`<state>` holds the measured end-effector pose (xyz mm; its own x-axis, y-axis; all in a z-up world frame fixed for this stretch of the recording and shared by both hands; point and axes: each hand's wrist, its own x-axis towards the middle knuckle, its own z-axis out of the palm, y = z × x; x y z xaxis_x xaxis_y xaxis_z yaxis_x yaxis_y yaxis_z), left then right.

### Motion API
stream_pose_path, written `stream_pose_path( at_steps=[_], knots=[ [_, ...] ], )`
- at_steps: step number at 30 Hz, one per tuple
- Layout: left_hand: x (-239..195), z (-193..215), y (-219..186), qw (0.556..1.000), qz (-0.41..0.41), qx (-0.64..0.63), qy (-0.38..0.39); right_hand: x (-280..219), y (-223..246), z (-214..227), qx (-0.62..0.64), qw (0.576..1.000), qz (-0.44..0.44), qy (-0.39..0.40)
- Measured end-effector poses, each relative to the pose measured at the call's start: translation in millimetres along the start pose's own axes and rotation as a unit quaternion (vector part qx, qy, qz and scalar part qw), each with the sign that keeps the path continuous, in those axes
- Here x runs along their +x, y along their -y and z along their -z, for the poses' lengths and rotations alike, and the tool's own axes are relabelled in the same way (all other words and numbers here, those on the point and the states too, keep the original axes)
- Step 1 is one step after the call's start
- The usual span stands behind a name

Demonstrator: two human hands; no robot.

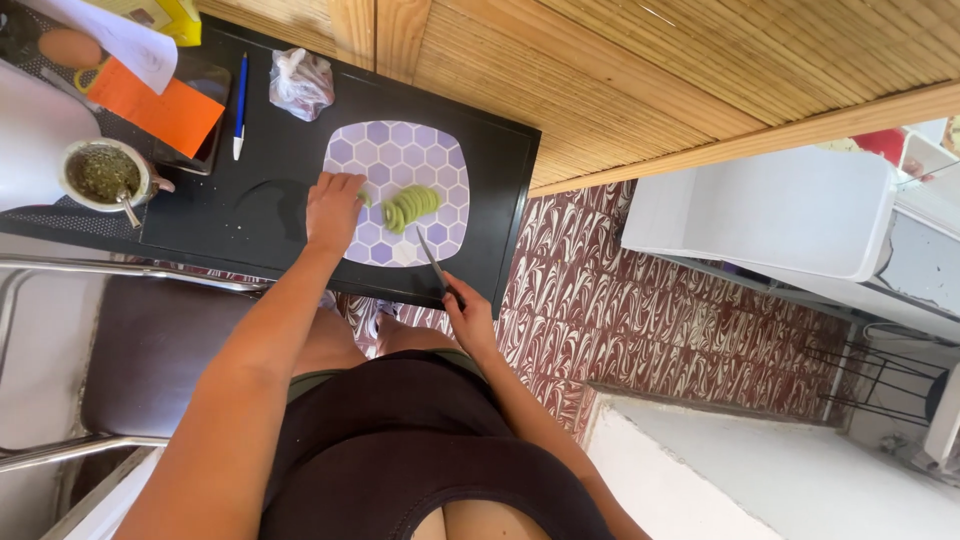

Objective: The person peels a green kiwi fruit using a small knife over a patterned plate. After peeling, the person briefly walks outside to discard the peels into a bucket. The person then returns to the kitchen and slices the peeled kiwi into thin rounds on the plate.

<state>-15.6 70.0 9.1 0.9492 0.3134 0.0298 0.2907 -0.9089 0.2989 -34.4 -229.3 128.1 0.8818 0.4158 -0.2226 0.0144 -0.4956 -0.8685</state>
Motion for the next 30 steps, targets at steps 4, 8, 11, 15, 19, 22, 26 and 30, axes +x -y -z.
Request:
stream_pose_path(
  at_steps=[4, 8, 11, 15, 19, 22, 26, 30],
  knots=[
    [36, -15, 8, 0.999, -0.016, 0.000, -0.034, -7, 7, 16, 0.011, 1.000, -0.015, -0.015],
    [52, -2, 4, 0.997, -0.005, -0.016, -0.073, -12, -5, 20, 0.007, 1.000, -0.019, -0.010],
    [40, 25, -12, 0.994, -0.064, -0.086, 0.015, -10, -8, 17, -0.001, 1.000, -0.012, 0.009],
    [16, 30, -20, 0.978, -0.117, -0.117, 0.128, 4, -25, 1, -0.030, 0.996, 0.018, 0.080],
    [13, 24, -19, 0.979, -0.109, -0.117, 0.123, 25, -17, -6, -0.044, 0.995, 0.043, 0.077],
    [9, 11, -21, 0.978, -0.079, -0.135, 0.135, 29, -7, -3, -0.054, 0.994, 0.045, 0.081],
    [2, 18, -19, 0.979, -0.066, -0.132, 0.144, 32, -6, -2, -0.066, 0.993, 0.038, 0.085],
    [-15, 57, -15, 0.950, 0.073, -0.248, 0.177, 32, -7, 0, -0.063, 0.995, 0.026, 0.072]
  ],
)
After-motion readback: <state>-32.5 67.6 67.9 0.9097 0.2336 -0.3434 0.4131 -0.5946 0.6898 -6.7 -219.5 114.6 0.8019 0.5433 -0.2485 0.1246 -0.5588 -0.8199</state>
